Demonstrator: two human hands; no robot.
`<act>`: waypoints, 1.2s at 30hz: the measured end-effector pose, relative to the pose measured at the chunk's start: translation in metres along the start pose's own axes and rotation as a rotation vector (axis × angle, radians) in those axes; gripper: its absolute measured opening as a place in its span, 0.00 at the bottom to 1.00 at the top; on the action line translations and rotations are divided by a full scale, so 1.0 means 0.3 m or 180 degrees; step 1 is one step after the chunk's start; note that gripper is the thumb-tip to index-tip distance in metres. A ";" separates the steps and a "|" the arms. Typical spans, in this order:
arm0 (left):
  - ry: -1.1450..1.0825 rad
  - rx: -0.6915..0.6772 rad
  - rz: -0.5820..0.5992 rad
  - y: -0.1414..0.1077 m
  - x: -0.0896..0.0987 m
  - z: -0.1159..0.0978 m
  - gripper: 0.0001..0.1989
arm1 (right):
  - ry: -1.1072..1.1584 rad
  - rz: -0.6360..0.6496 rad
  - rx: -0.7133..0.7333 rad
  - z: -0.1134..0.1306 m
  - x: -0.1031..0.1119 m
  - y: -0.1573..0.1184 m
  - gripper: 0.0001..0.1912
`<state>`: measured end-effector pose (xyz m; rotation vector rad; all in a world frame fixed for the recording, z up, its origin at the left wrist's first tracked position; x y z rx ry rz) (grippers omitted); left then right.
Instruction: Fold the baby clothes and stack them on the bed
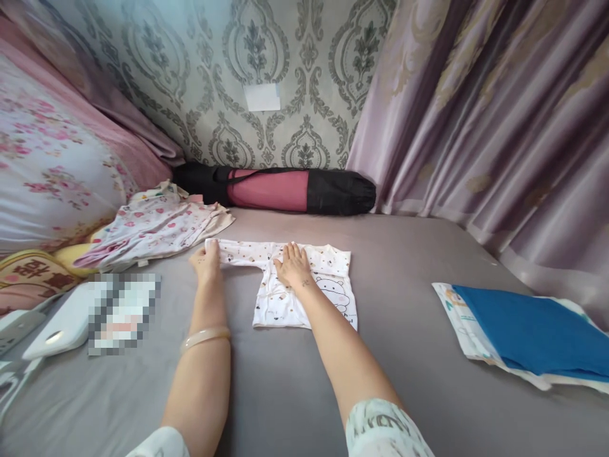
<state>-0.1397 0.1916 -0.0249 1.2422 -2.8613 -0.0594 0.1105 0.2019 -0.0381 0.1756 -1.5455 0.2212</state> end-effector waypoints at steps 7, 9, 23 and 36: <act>-0.1329 0.0980 0.0049 -0.002 -0.055 0.051 0.11 | 0.0019 -0.0066 0.0124 0.002 0.063 0.010 0.28; -0.1374 0.1048 0.0056 -0.006 -0.064 0.049 0.12 | 0.0003 -0.0321 0.0205 0.023 0.105 0.003 0.23; -0.2363 0.0918 0.0751 -0.056 -0.153 -0.061 0.09 | -0.0044 0.0580 -0.0193 0.101 0.059 0.061 0.31; -0.2033 0.0752 0.1570 -0.229 -0.335 -0.155 0.16 | 0.4083 0.0621 -0.1170 -0.121 0.070 -0.040 0.19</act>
Point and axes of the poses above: each hand's wrist, its own y-axis towards the middle knuckle, its own x-axis out of the back of the hand, z = x × y, the point moved 8 cm from there along y, towards the middle knuckle, and after that the axes turned 13 degrees about -y, right-handed, at the moved point
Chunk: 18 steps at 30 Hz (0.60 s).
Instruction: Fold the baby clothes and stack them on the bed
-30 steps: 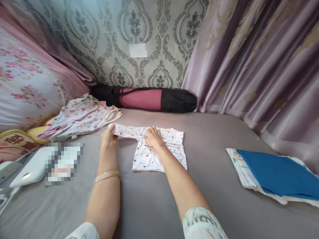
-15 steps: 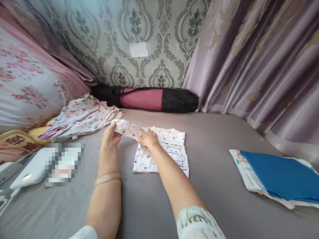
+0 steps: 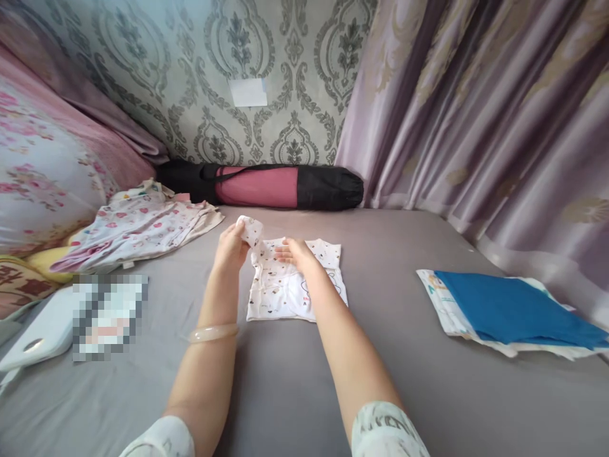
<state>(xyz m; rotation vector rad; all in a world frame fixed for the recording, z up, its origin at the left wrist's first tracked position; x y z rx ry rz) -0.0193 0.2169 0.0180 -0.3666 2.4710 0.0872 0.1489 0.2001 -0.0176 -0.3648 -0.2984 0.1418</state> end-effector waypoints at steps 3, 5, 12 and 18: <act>0.0194 -0.0008 0.0192 -0.026 -0.058 0.063 0.17 | 0.1197 0.0069 -0.0190 -0.060 0.047 -0.046 0.17; 0.0417 -0.0032 0.0392 -0.049 -0.099 0.101 0.19 | 0.1469 0.0057 -0.0211 -0.088 0.068 -0.058 0.18; 0.0771 0.0286 0.1127 -0.093 -0.155 0.148 0.34 | 0.1070 0.0083 0.0049 -0.090 0.095 -0.041 0.30; 0.1859 -0.0240 0.0509 -0.004 0.008 0.094 0.21 | 0.1343 -0.0283 0.0082 -0.122 0.119 -0.034 0.03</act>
Point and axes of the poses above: each hand's wrist, its own y-axis towards the middle knuckle, its own x-axis out of the back of the hand, z = x × y, the point moved 8 cm from there along y, towards the middle knuckle, and after that the axes turned 13 degrees about -y, right-handed, at the moved point
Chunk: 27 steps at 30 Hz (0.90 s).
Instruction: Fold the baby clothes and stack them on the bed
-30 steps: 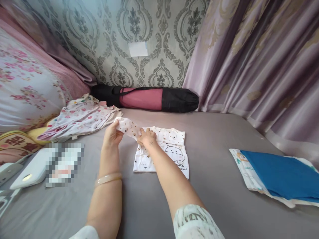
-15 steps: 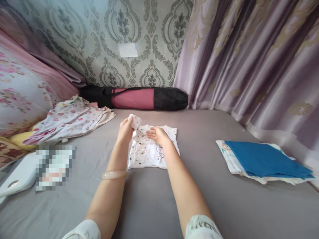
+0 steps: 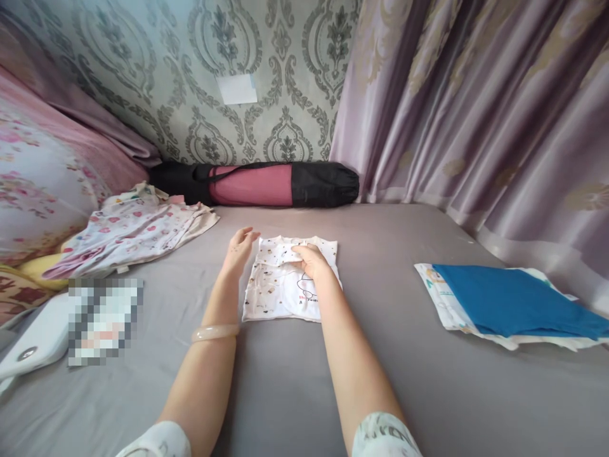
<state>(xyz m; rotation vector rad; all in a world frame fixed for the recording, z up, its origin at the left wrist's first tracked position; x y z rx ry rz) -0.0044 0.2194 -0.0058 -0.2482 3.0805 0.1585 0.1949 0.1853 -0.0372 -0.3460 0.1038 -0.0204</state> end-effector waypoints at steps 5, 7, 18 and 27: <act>0.0931 -0.0066 0.0371 0.015 -0.012 0.061 0.25 | -0.0412 -0.0294 0.0270 -0.007 0.042 0.029 0.12; 0.1207 -0.0109 0.0579 0.005 -0.039 0.071 0.28 | -0.0815 -0.0477 0.0453 0.006 0.069 0.034 0.14; 0.2658 0.0076 0.1196 -0.047 -0.101 0.115 0.31 | -0.3377 -0.1276 0.0639 0.082 0.115 -0.044 0.33; 0.2860 -0.0548 0.0960 -0.051 -0.140 0.067 0.26 | -0.4714 -0.1774 0.0948 0.133 0.048 -0.108 0.27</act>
Point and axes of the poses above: each hand's wrist, its own y-axis towards the middle knuckle, its own x-axis out of the back of the hand, z = x × y, the point moved 8 cm from there along y, towards the middle knuckle, and after that the axes turned 13 degrees about -y, right-handed, at the moved point
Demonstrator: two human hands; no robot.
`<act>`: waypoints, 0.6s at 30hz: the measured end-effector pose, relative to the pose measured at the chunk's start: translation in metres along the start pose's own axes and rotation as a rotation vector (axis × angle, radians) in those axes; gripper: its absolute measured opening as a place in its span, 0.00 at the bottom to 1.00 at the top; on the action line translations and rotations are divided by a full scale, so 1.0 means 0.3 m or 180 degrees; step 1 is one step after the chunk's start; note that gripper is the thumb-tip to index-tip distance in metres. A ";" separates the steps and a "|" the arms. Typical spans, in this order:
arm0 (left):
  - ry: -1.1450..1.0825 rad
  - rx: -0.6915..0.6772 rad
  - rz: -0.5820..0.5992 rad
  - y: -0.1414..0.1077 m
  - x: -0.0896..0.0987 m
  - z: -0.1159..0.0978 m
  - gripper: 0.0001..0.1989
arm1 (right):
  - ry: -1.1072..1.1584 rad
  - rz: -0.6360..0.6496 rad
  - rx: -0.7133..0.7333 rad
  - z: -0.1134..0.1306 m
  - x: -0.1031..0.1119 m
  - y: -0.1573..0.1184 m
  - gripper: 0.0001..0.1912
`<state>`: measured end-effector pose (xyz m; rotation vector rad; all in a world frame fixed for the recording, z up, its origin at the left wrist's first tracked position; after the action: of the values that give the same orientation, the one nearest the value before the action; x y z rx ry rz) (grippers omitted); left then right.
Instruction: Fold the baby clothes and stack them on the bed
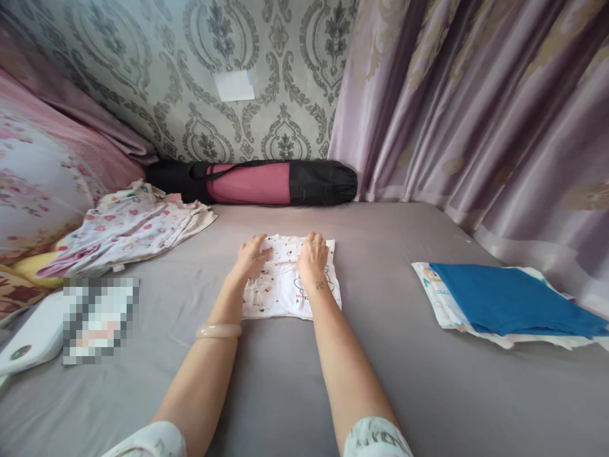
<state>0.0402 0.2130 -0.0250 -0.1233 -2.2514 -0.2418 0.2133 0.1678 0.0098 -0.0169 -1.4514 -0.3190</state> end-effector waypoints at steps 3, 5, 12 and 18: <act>0.0139 -0.0556 -0.0117 -0.002 -0.030 -0.100 0.22 | -0.0130 -0.0043 0.0693 0.092 -0.021 -0.020 0.29; 0.0289 -0.0647 -0.0031 -0.009 -0.066 -0.133 0.22 | -0.0167 0.0134 0.1037 0.133 -0.061 -0.037 0.29; 0.0548 -0.0246 0.0240 -0.044 -0.115 -0.104 0.25 | -0.0163 0.0396 0.1167 0.125 -0.136 -0.062 0.29; 0.0616 -0.0092 0.0372 -0.049 -0.114 -0.104 0.25 | -0.0169 0.0592 0.1169 0.119 -0.141 -0.057 0.29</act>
<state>0.0828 0.1918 -0.0339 -0.2362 -2.0414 -0.2143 0.1712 0.1672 -0.0300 0.1369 -1.5303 0.1031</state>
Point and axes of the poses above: each hand's wrist, its own y-axis towards the middle knuckle, its own x-axis out of the back of the hand, z = x × y, the point moved 8 cm from there along y, towards the middle knuckle, and after that the axes turned 13 degrees about -y, right-handed, at the moved point
